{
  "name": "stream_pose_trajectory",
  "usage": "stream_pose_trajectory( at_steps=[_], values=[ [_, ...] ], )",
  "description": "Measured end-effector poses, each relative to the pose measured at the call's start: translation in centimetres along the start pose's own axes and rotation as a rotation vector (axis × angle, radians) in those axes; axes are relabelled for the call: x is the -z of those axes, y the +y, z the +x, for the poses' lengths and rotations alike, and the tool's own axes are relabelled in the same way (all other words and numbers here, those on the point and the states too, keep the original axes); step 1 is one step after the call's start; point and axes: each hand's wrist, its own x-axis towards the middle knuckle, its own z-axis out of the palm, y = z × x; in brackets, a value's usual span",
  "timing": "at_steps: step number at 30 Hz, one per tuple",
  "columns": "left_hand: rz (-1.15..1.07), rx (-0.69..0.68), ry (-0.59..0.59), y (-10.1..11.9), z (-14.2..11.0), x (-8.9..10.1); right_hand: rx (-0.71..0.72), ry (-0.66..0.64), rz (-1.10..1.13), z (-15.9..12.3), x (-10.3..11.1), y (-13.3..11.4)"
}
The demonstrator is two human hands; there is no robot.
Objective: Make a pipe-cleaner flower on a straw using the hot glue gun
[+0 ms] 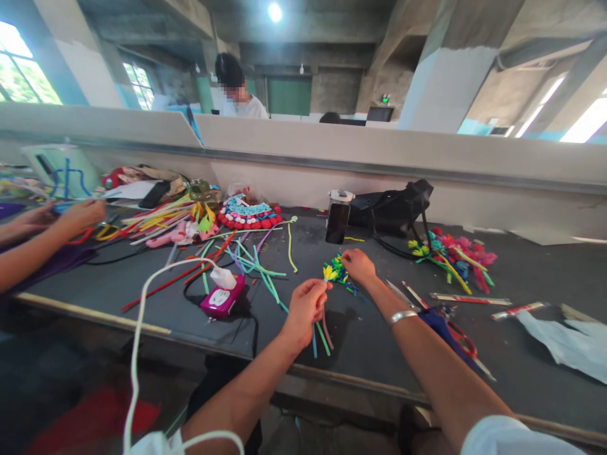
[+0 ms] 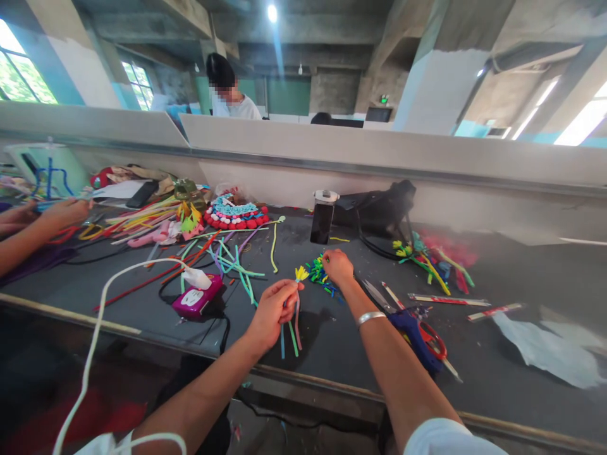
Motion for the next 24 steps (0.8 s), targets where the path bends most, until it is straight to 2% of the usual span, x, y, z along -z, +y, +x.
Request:
stream_pose_trajectory(
  at_steps=[7,13,18,21,24],
  values=[
    [0.013,-0.023,-0.014,0.1,0.3,0.0,0.073,0.151,0.214,-5.1,2.6,-0.6],
    [0.111,0.004,-0.019,0.0,0.0,-0.5,0.126,0.151,0.407,-12.0,3.9,-2.5],
    [0.423,-0.110,-0.024,-0.8,-0.3,-0.8,0.109,0.143,0.535,-15.8,2.9,-3.5],
    [0.638,-0.234,-0.052,-1.3,-0.2,-0.8,0.118,0.142,0.505,-16.6,2.3,-3.5],
    [0.769,-0.301,-0.067,-1.5,-0.1,-0.7,0.071,0.119,0.565,-16.9,2.3,-3.5]
  ],
)
